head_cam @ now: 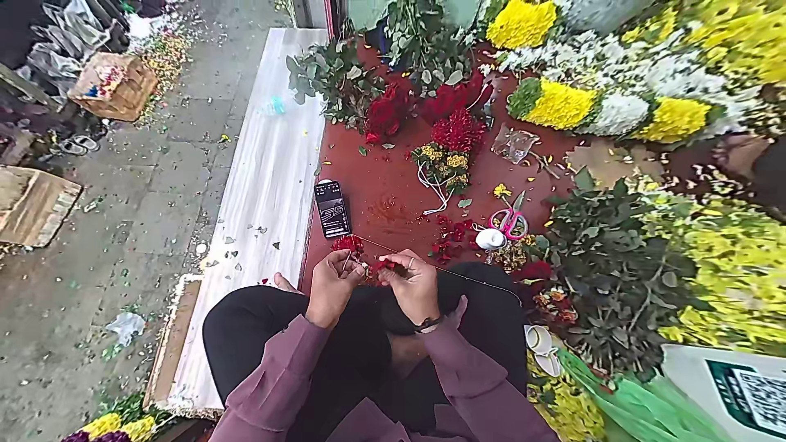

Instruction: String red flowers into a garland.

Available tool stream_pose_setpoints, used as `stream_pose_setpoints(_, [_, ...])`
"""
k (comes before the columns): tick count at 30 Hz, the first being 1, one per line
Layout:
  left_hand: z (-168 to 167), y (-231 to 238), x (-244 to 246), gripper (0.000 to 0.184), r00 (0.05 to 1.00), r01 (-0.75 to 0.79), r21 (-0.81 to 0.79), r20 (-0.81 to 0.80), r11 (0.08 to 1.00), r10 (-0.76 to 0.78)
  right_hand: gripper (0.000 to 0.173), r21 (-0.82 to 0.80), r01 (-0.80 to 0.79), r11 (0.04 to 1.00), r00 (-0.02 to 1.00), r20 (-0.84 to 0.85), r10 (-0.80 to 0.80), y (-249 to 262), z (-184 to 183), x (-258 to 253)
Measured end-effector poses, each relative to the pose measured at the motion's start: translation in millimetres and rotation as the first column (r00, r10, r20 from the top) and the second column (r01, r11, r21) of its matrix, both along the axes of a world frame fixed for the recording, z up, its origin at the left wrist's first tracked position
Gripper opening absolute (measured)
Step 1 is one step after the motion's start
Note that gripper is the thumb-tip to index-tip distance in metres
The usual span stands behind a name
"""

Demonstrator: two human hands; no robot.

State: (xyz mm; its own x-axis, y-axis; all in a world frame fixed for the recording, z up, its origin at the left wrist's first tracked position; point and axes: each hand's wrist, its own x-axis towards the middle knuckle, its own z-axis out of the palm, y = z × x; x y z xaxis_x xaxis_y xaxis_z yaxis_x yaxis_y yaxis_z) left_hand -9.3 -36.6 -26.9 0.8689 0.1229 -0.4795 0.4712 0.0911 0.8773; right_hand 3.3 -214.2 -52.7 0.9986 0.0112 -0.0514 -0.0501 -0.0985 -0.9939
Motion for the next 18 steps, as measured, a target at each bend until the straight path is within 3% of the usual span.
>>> stream_pose_setpoints(2, [4.4, 5.3, 2.0, 0.045, 0.999, -0.031, -0.013, -0.019, 0.999, 0.030, 0.021, 0.009, -0.003, 1.000, 0.997, -0.073, 0.004, -18.6, 1.6, 24.3])
stream_pose_setpoints(4, [5.8, 10.9, 1.5, 0.044, 0.998, -0.056, -0.020, -0.040, 0.998, 0.055, 0.026, -0.117, -0.049, 0.992, 0.986, -0.167, 0.029, -34.8, -5.8, 57.9])
stream_pose_setpoints(7, [5.6, 13.8, 1.4, 0.048, 0.997, -0.056, -0.034, -0.051, 0.998, 0.054, 0.033, -0.343, -0.200, 0.918, 0.949, -0.302, 0.094, -40.7, -40.7, 110.1])
stream_pose_setpoints(10, [2.9, 16.8, -1.3, 0.053, 0.998, -0.023, -0.027, -0.067, 0.999, 0.021, 0.050, -0.429, -0.315, 0.846, 0.927, -0.331, 0.178, -34.8, -85.5, 144.2])
stream_pose_setpoints(12, [2.9, 19.4, -5.0, 0.055, 0.996, 0.017, -0.010, -0.087, 1.000, -0.018, 0.060, -0.490, -0.305, 0.817, 0.935, -0.317, 0.159, -32.4, -95.0, 156.3])
stream_pose_setpoints(16, [3.1, 23.5, -10.1, 0.060, 0.977, 0.166, 0.030, -0.141, 0.986, -0.160, 0.022, -0.471, -0.133, 0.872, 0.960, -0.281, -0.005, -46.5, -67.0, 148.0])
stream_pose_setpoints(18, [4.5, 25.0, -9.1, 0.061, 0.942, 0.297, 0.086, -0.189, 0.951, -0.277, 0.015, -0.380, -0.092, 0.921, 0.957, -0.291, -0.024, -55.6, -54.4, 142.3])
